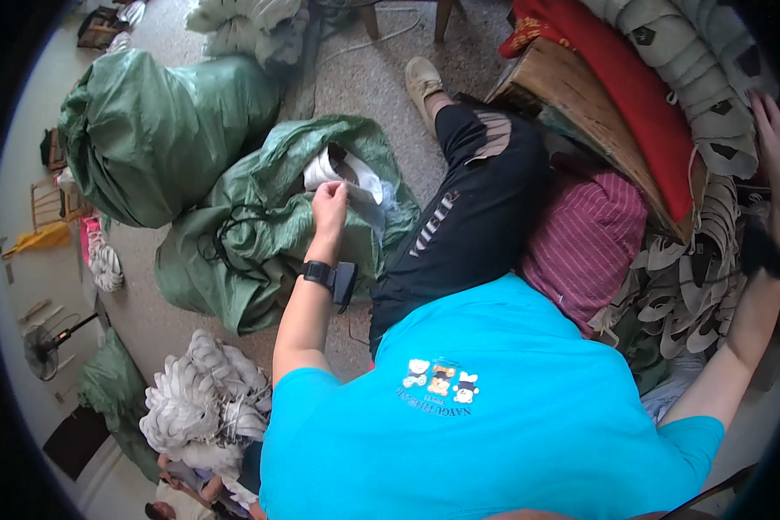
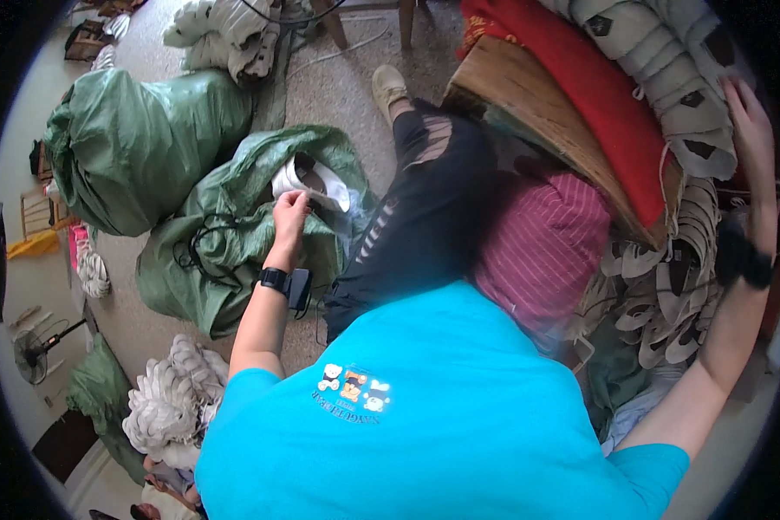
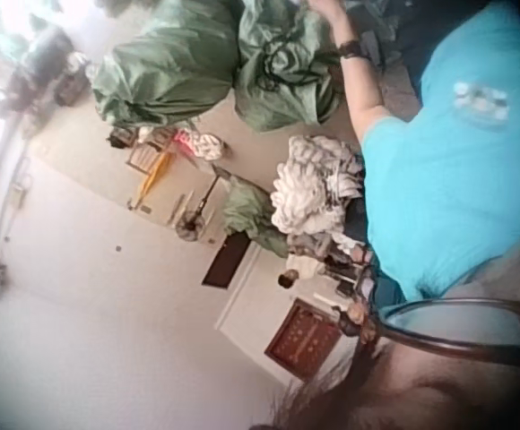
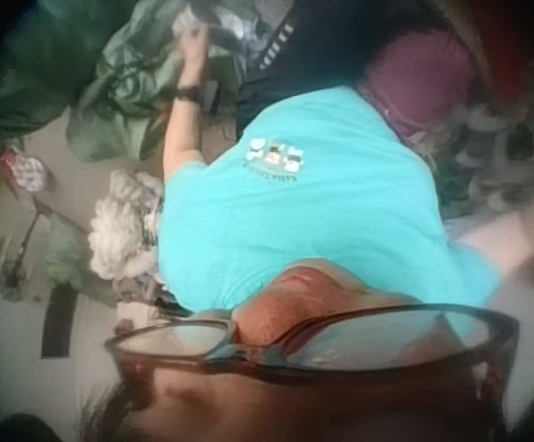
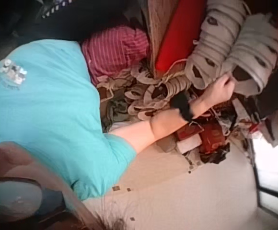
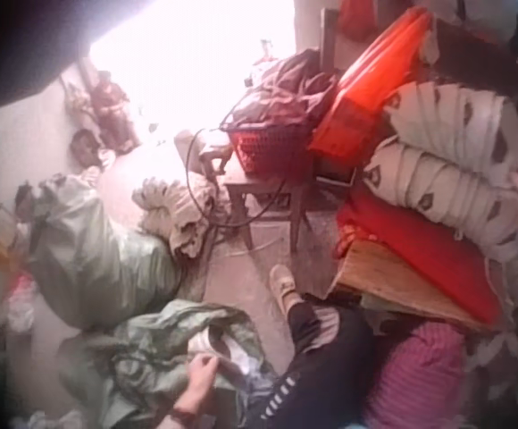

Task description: The person threads white shoelaces through the eyelets of a white sneaker held in their hands. They pull the laces tight and adjust the loops to ensure the lacing is even and secure. The person works on a single shoe throughout the clip, manipulating the laces with both hands.

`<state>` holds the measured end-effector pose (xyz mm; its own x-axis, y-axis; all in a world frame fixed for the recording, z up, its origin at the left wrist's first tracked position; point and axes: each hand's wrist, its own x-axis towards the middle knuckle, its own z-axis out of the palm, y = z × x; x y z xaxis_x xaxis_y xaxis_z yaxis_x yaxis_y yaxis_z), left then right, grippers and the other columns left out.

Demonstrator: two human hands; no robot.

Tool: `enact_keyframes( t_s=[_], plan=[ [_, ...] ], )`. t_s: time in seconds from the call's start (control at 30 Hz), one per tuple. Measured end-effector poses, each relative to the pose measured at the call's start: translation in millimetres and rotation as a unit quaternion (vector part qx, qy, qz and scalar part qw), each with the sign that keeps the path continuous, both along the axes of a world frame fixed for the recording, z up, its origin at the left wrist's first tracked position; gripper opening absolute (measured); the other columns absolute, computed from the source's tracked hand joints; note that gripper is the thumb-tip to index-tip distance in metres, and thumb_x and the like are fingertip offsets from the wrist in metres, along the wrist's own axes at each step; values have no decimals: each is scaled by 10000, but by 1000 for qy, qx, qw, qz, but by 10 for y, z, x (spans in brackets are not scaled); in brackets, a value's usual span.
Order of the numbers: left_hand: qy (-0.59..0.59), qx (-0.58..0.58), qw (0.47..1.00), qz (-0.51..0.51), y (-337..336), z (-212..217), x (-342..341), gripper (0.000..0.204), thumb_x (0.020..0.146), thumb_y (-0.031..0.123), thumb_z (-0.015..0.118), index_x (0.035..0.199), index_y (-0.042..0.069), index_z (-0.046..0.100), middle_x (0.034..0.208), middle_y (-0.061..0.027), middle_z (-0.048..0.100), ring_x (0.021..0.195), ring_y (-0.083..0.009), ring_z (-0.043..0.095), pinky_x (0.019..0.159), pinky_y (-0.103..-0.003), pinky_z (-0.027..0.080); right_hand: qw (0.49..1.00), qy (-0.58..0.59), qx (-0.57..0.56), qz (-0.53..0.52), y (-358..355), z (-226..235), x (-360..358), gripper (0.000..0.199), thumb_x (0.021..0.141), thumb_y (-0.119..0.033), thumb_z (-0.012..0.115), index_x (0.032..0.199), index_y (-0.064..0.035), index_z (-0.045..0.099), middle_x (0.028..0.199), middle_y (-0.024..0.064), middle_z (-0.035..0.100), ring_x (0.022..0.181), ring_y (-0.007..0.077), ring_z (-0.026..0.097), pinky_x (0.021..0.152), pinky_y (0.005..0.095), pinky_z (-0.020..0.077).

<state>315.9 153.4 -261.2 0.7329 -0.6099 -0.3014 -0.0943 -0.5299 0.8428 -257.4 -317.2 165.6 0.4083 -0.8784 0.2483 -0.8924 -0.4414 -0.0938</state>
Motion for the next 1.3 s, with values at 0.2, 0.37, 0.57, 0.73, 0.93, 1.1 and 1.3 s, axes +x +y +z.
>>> enact_keyframes(
  t_s=[0.2, 0.37, 0.57, 0.73, 0.93, 1.1, 1.3],
  plan=[
    [-449, 113, 835, -298, -203, 43, -236, 206, 825, 187, 643, 1020, 121, 662, 1086, -89, 633, 1188, -285, 529, 1042, -560, 355, 990, -91, 94, -50, 802, -312, -353, 322, 1032, -273, 575, 1248, -38, 621, 942, -34, 558, 784, 60, 469, 719, 200, 398],
    [-540, 210, 670, -465, -426, -331, 204, 172, 857, 164, 586, 940, 156, 736, 1041, -45, 671, 1164, -254, 577, 1129, -716, 182, 953, -188, 193, -140, 1348, -459, -101, 284, 1017, -297, 604, 1210, -96, 659, 839, -64, 544, 701, 3, 435, 634, 164, 356],
    [-356, 235, 797, -428, -874, 122, 531, 199, 928, 228, 515, 966, 158, 697, 978, -104, 727, 970, -295, 687, 1119, -599, 285, 940, -258, 208, -82, 1780, -439, 263, 230, 1027, -263, 587, 1190, -128, 678, 775, -100, 522, 596, -32, 363, 524, 145, 270],
    [-361, -6, 889, -281, -868, 899, 573, 247, 967, 271, 598, 1109, 89, 684, 1053, -134, 710, 980, -334, 676, 801, -404, 554, 923, -309, 227, -26, 2089, -398, 724, 168, 1023, -167, 572, 1112, -80, 684, 773, -89, 539, 622, -31, 413, 527, 155, 301],
    [-405, -237, 854, -226, -1151, 2242, 137, 137, 951, 72, 614, 1067, 14, 658, 950, -159, 656, 872, -345, 642, 765, -391, 518, 926, -300, 207, 93, 2370, -434, 1140, 119, 971, -88, 606, 1028, -4, 670, 778, -17, 580, 737, 61, 550, 656, 223, 444],
    [-521, -285, 729, -339, -1500, 3432, -653, 175, 872, 22, 619, 1031, 62, 680, 941, -86, 648, 880, -276, 626, 881, -409, 448, 930, -281, 84, 219, 2468, -405, 1470, 277, 838, -121, 742, 1076, -24, 638, 1027, 130, 649, 951, 290, 636, 826, 377, 512],
    [-553, -370, 506, -549, -1809, 4190, -1921, 189, 733, 110, 665, 922, 106, 656, 876, -4, 594, 906, -187, 613, 1032, -435, 381, 907, -319, 45, 270, 2663, -599, 1665, 469, 831, -173, 783, 1244, -41, 603, 1166, 111, 642, 1056, 241, 627, 879, 358, 515]
  ],
)
